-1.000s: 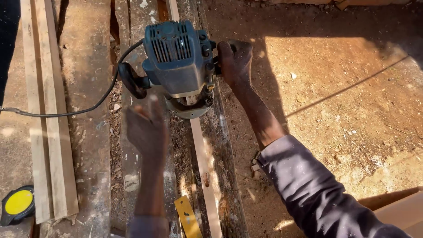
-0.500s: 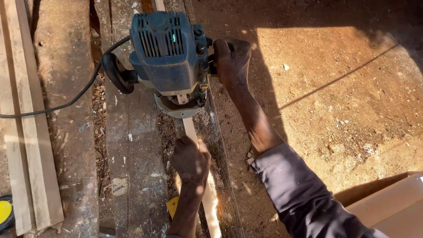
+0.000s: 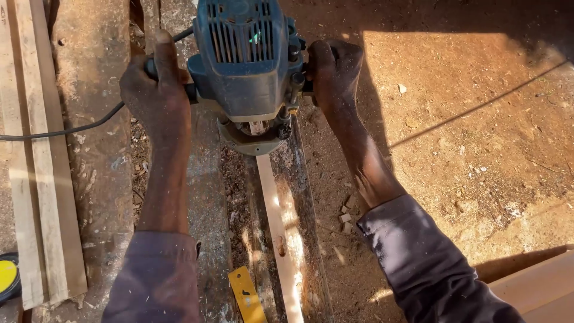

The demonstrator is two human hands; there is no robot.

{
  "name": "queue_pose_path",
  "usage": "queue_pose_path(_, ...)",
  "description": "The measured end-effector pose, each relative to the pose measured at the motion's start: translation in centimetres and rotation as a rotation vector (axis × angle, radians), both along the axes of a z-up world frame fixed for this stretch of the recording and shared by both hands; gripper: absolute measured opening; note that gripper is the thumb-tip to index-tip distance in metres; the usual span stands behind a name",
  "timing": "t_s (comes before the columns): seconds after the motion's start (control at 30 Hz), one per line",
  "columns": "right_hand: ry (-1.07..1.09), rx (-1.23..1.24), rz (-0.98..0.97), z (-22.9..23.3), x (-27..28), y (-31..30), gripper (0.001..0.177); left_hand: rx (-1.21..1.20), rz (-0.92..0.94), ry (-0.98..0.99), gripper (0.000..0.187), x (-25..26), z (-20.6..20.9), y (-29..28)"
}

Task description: Using a power router to shape the edge of a wooden plank on a workbench

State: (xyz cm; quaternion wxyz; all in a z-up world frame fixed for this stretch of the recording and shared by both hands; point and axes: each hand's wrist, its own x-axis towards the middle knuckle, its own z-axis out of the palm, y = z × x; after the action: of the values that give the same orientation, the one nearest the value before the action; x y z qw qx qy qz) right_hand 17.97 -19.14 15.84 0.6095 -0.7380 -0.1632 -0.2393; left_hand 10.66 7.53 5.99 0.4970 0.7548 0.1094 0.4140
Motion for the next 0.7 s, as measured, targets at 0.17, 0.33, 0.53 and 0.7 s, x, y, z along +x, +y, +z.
queue_pose_path(0.17, 0.023, -0.034, -0.032, 0.1, 0.4, -0.2, 0.033, -0.277, -0.171, -0.13, 0.041, 2.1, 0.0, 0.4)
queue_pose_path(0.33, -0.007, -0.006, -0.008, -0.3, 0.6, -0.2, 0.035, -0.359, -0.245, -0.179, 0.032, 2.5, -0.6, 0.2)
queue_pose_path(0.53, -0.054, 0.036, 0.033, -1.8, 1.9, 0.0, 0.034, -0.171, -0.11, -0.194, 0.067, 2.4, -1.4, -0.1)
queue_pose_path(0.7, 0.07, 0.047, 0.045, -1.6, 1.7, -0.4, 0.034, -0.139, -0.116, -0.226, 0.063, 3.0, -2.0, -0.3)
